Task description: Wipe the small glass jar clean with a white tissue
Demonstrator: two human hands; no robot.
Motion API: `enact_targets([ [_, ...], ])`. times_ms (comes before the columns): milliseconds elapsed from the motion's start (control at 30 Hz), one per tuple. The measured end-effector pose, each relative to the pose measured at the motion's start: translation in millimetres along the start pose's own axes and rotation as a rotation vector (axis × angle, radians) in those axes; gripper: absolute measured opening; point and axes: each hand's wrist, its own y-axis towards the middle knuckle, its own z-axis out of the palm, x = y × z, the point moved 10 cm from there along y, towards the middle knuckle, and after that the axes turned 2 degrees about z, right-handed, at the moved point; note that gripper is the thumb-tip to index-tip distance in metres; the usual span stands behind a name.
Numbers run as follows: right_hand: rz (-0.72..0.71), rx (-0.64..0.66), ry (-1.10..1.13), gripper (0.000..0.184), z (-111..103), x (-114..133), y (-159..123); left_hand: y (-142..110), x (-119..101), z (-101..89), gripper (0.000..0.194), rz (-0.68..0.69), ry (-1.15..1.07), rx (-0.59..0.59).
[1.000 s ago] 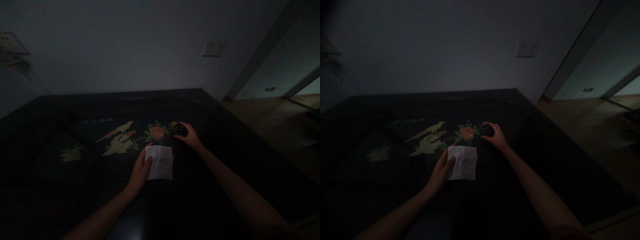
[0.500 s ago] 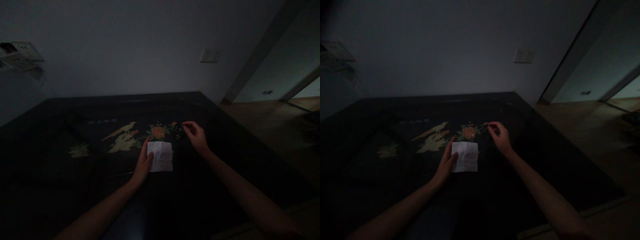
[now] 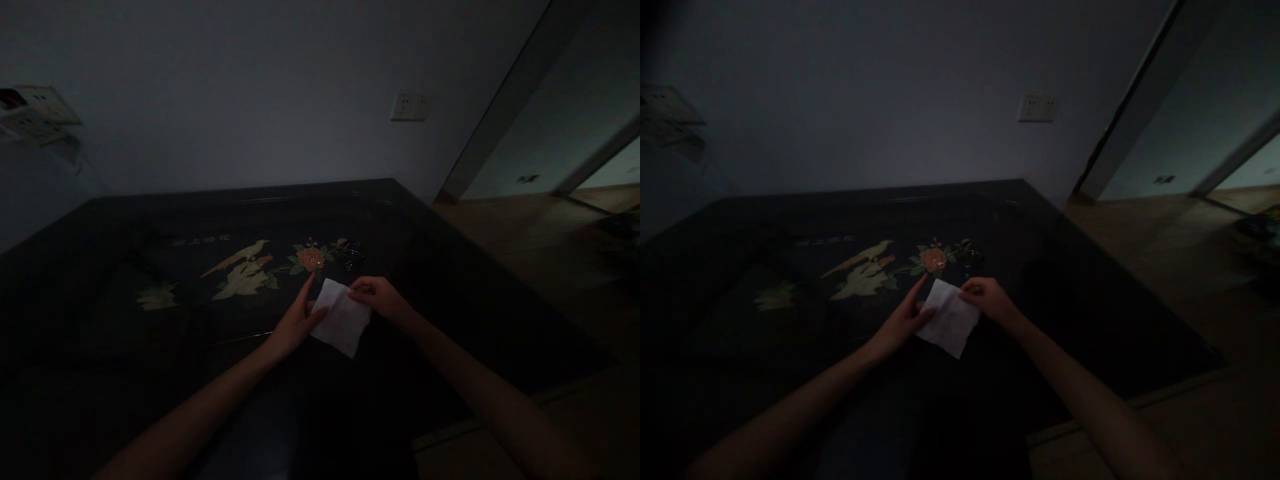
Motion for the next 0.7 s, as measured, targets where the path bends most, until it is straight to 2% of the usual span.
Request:
enact_targets([
  [133,0.029,-0.100,0.014,0.026,-23.7,-16.2,-4.1,7.2,-5.1,-15.2,0.074,0.041,0.154,-0.119],
  [233,0.064,-0.117,0.040,0.025,-35.0,-27.2,-5.8,16.4,-11.4,-15.8,0.059,0.092,0.203,-0.139],
  [333,0.092,-0.107,0.077,0.028,-41.1,-33.5,-6.8,32.5,-18.4,-5.9,0.041,0.157,0.336,-0.106],
  [400,0.092,-0.111,0.100,0.037,-44.9,-34.9,-6.7,46.3,-21.9,4.2,0.034,0.193,0.430,-0.064],
  [500,0.010,-0.148,0.036,0.050,-53.6,-30.7,-4.6,64.5,-31.2,15.6,0.030,0.259,0.557,-0.050],
  [600,-0.102,-0.231,-0.142,0.042,-65.6,-25.8,-1.7,70.9,-45.6,26.7,0.028,0.369,0.708,-0.075],
  [700,-0.138,-0.268,-0.249,0.028,-73.1,-28.3,2.7,65.4,-48.8,46.1,0.031,0.462,0.836,-0.037],
])
